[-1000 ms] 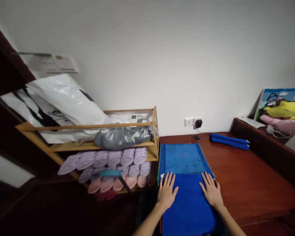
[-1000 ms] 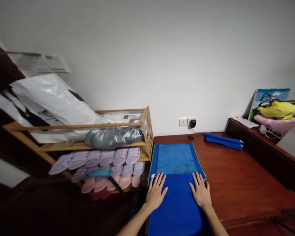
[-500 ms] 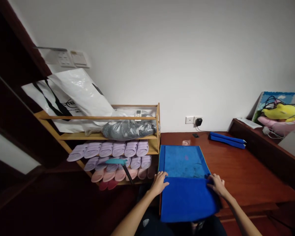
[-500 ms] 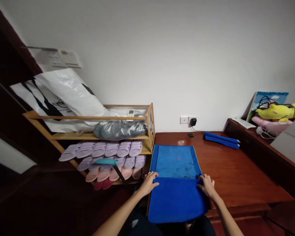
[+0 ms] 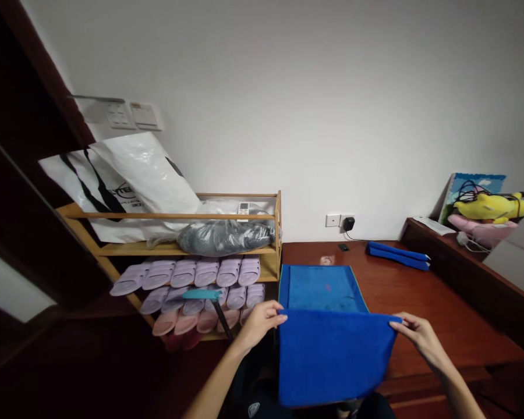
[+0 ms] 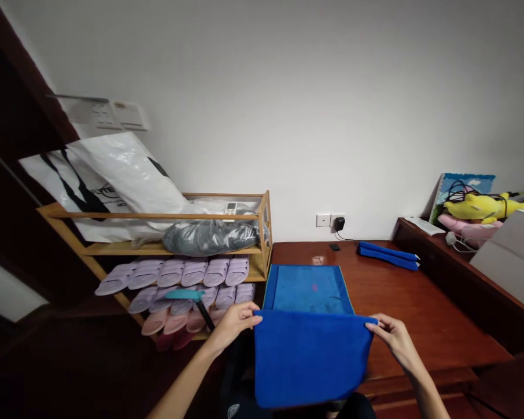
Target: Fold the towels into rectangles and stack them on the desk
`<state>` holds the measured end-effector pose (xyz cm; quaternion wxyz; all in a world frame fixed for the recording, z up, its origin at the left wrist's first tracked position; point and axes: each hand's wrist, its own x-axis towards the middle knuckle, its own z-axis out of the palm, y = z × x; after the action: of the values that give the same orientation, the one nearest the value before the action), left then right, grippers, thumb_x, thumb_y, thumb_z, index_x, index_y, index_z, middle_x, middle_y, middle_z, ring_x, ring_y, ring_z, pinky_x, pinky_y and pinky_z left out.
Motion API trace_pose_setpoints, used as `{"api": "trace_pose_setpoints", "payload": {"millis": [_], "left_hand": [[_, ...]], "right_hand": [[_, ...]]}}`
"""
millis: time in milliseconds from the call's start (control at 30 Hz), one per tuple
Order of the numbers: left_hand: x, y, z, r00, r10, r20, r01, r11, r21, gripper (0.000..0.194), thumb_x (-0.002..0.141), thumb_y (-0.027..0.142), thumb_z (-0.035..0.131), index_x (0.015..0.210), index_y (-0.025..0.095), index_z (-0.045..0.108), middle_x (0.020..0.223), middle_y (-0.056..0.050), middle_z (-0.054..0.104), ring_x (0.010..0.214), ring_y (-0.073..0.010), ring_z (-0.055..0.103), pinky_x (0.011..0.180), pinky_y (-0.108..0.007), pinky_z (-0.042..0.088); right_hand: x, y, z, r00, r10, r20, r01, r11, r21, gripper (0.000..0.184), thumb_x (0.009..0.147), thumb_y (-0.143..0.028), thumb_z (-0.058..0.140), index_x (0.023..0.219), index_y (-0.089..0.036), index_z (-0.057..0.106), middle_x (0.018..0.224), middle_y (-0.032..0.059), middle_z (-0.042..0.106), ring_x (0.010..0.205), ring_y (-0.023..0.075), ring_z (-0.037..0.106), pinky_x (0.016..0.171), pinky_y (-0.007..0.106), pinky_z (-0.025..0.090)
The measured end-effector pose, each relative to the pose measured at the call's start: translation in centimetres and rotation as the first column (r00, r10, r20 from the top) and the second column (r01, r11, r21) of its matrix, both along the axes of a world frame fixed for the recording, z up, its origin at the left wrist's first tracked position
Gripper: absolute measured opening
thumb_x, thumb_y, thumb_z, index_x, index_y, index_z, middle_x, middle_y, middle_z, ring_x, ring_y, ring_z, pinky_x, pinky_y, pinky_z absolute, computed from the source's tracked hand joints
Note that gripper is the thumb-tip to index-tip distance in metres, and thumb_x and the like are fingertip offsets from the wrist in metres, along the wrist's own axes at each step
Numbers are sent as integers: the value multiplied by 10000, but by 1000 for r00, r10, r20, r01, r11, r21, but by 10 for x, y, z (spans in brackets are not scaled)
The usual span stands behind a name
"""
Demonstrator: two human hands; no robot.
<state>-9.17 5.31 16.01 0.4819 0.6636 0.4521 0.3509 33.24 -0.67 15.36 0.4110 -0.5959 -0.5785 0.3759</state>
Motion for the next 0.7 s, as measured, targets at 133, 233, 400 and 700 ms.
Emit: {"api": "trace_pose_setpoints", "payload": {"millis": [133,233,400,700], "left_hand": [[1,-2,32,990,97,103,-100,995,28,410,710,528,662,857,148,613,612,12,632,570,-132,569,561,-242,425],[3,-2,48,978,142,156,-153,986,63,407,683,525,683,832,152,621,655,7,651,627,-143,591,620,-254,445],[8,0,69,969,171,177,-194,973,122,384,669,506,696,798,150,633,637,13,636,622,-140,582,603,-242,438],[19,33,93,981,111,158,-143,968,207,346,696,491,680,768,160,613,652,15,637,651,-144,595,620,-242,449]], "right_hand": [[-2,0,38,995,-96,-2,95,989,111,362,670,-541,663,729,-185,685,764,47,676,750,200,592,692,273,483],[-2,4,54,990,-134,-39,138,978,157,352,652,-520,693,766,-187,695,792,52,691,775,210,602,707,279,492],[-1,10,72,981,-183,-69,194,952,236,341,649,-494,708,799,-187,690,843,62,690,823,215,595,744,288,490],[-8,47,85,952,-265,-153,296,924,243,353,628,-510,717,738,-180,654,654,-9,625,605,126,524,568,243,416]]}}
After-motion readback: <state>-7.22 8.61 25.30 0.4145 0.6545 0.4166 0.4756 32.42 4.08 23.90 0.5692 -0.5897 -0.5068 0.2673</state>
